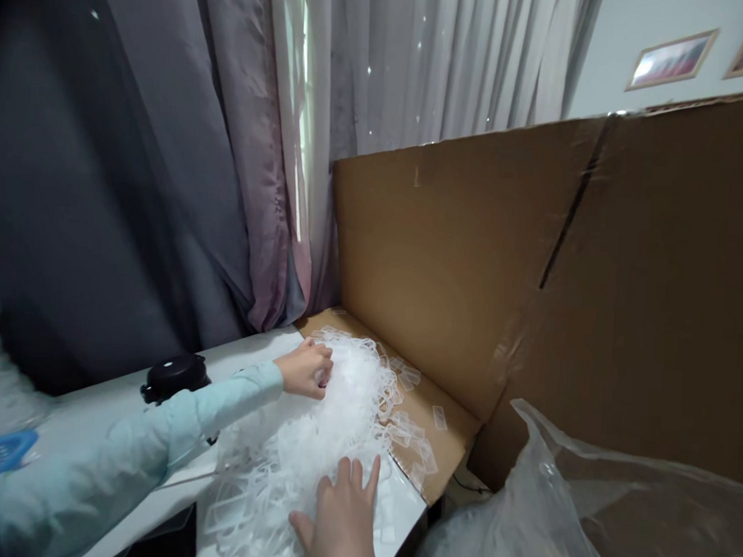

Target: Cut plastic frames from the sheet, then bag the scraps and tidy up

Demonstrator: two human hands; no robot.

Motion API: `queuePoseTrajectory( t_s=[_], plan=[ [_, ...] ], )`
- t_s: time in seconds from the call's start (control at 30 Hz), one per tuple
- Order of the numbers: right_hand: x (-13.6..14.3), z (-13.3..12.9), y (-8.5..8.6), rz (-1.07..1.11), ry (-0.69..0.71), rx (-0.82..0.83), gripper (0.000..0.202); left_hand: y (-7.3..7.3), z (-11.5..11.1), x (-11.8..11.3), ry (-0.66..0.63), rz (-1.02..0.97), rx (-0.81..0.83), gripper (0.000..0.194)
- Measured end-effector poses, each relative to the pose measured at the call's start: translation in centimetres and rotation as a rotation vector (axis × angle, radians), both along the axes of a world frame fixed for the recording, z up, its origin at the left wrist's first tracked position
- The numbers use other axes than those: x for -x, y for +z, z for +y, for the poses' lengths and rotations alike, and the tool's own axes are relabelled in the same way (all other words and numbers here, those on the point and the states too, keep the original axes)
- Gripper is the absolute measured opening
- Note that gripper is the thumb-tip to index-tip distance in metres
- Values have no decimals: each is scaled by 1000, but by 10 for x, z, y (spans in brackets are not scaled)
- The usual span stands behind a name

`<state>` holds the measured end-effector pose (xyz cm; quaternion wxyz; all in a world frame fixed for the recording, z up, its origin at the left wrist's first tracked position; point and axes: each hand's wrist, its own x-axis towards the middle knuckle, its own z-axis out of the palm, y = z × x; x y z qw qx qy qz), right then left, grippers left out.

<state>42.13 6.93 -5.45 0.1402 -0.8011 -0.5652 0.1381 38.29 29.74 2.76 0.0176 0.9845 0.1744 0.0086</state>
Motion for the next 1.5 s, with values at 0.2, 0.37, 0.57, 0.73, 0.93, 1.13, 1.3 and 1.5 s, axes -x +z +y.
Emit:
queuePoseTrajectory(
  t_s=[0.2, 0.37, 0.57, 0.73, 0.93, 1.13, 1.3, 1.5],
  plan=[
    [1, -1, -5, 37, 1, -15, 37, 42, 24, 4, 136, -171, 101, 16],
    [0, 1, -10, 27, 0, -37, 38, 74, 41, 8, 180, -296, 234, 29],
    [-2, 0, -11, 23, 7, -44, 39, 92, 45, 14, 177, -473, 282, 44],
    [-3, -4, -8, 26, 23, -24, 43, 105, 46, 21, 232, -621, 204, 52],
    [-3, -7, -6, 38, 28, -12, 42, 128, 58, 30, 272, -684, 197, 59],
    [-13, -20, -3, 1, -2, -84, 29, 136, 88, 75, 389, -533, 213, 49],
    [-15, -28, 0, -128, -68, -264, 30, 123, 106, 145, 542, -387, 88, 37],
    [11, -13, -1, -169, -14, -440, 40, 68, 77, 219, 617, -75, -98, 21]
  ],
)
